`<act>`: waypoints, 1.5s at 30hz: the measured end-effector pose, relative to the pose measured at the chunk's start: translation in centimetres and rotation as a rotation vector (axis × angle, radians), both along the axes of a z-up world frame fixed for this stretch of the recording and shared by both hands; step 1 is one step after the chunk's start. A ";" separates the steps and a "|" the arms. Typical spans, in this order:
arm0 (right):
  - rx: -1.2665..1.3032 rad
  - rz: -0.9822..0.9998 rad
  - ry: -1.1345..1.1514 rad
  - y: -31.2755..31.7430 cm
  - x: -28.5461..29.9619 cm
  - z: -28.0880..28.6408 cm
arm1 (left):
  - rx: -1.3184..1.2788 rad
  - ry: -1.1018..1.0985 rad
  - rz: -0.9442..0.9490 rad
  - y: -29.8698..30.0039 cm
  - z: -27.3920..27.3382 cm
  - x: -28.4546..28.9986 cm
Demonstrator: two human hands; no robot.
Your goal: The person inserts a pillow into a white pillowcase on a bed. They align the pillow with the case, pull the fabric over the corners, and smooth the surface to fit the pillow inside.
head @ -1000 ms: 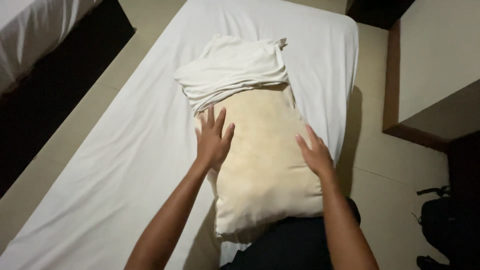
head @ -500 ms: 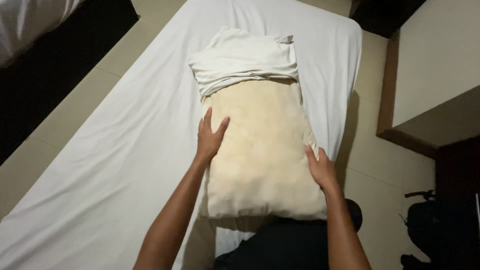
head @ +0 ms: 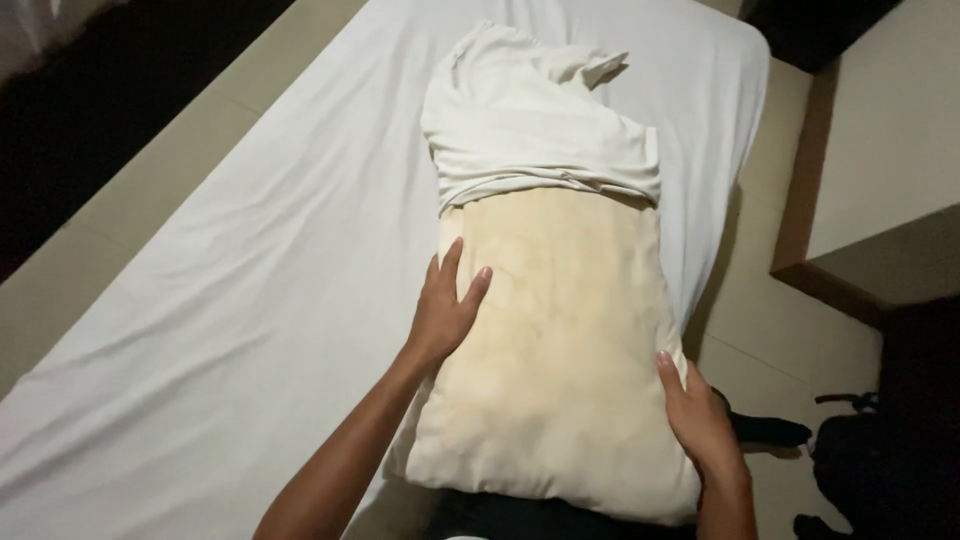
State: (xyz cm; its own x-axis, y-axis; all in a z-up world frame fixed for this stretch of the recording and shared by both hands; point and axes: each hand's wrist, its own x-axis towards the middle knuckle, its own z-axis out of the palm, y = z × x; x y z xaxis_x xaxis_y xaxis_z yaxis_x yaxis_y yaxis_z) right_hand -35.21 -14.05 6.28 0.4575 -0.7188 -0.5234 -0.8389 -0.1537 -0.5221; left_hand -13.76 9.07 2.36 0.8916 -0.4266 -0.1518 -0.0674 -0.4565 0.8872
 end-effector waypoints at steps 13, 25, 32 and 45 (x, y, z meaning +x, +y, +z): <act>-0.421 0.552 -0.330 -2.2 3.7 -4.8 | 0.167 -0.135 -0.077 -0.9 -1.5 2.1; -0.513 0.881 -0.354 0.5 16.1 -1.2 | 0.458 -1.063 0.302 -9.1 -6.8 13.9; -0.542 0.894 -0.337 -0.3 18.3 -3.1 | 0.372 -1.410 0.206 -12.8 -5.6 18.3; -0.451 0.579 -0.706 -2.3 18.3 -7.6 | -0.028 -1.685 -0.377 -16.0 -4.0 16.0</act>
